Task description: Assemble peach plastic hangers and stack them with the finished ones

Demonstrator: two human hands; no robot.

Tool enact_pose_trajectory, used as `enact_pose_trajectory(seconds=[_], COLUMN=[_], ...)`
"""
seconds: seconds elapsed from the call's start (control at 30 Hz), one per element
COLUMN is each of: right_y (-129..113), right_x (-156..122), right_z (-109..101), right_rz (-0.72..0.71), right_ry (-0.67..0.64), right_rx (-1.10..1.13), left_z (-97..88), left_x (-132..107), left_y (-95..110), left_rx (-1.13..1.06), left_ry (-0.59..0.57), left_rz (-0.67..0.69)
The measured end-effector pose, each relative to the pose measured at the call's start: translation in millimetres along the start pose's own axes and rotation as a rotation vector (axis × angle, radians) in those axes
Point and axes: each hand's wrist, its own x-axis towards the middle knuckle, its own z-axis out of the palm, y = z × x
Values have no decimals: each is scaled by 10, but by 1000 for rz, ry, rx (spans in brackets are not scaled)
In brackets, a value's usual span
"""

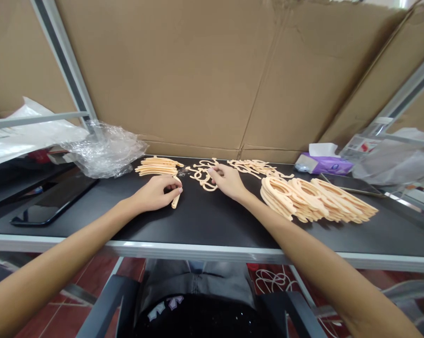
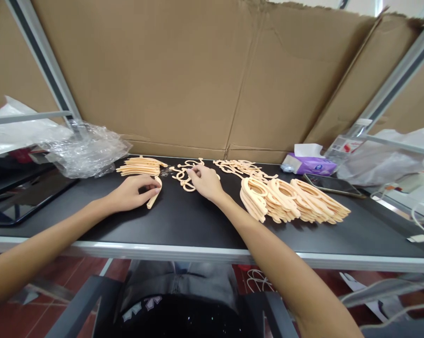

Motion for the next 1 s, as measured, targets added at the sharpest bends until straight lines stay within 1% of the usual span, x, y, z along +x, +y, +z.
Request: enact_pose_trajectory(seconds=[0.1,0.17,0.27,0.37,0.57,0.7,0.77,0.87,0.93,1.0], right_y=[-37,-56,-75,-81,-43,9,36,70,82,84], right_x=[-8,-12,-14,-9,1,-1,3,18,31,44], right_z=[-26,-54,-100,-127,-117,-123,-130,-131,-124,-119], right_rz=[10,-7,-69,-137,-283,-337,-373,-438,-446,-423], right_ry=[-56,-137,-270,-307,-270,-247,-215,-128,-58,4], right_rx=[-29,-50,-82,-133,-354,-418,-425,-387,-333,-272], left_z=[-5,-9,-14,-12,3,13,13,0,-12,-20], left_x=[0,-3,-8,-13,-9,-10,-13,-16,-16,-16], left_y=[38,56,65,57,28,9,11,35,58,73], left_rx=[-55,-87,-107,-95,-83,-96,-105,-97,-78,-64], left_ry=[0,-13,-30,-23,-28,-24,-18,-5,-3,1], left_rz=[47,69,75,44,22,27,29,31,31,30])
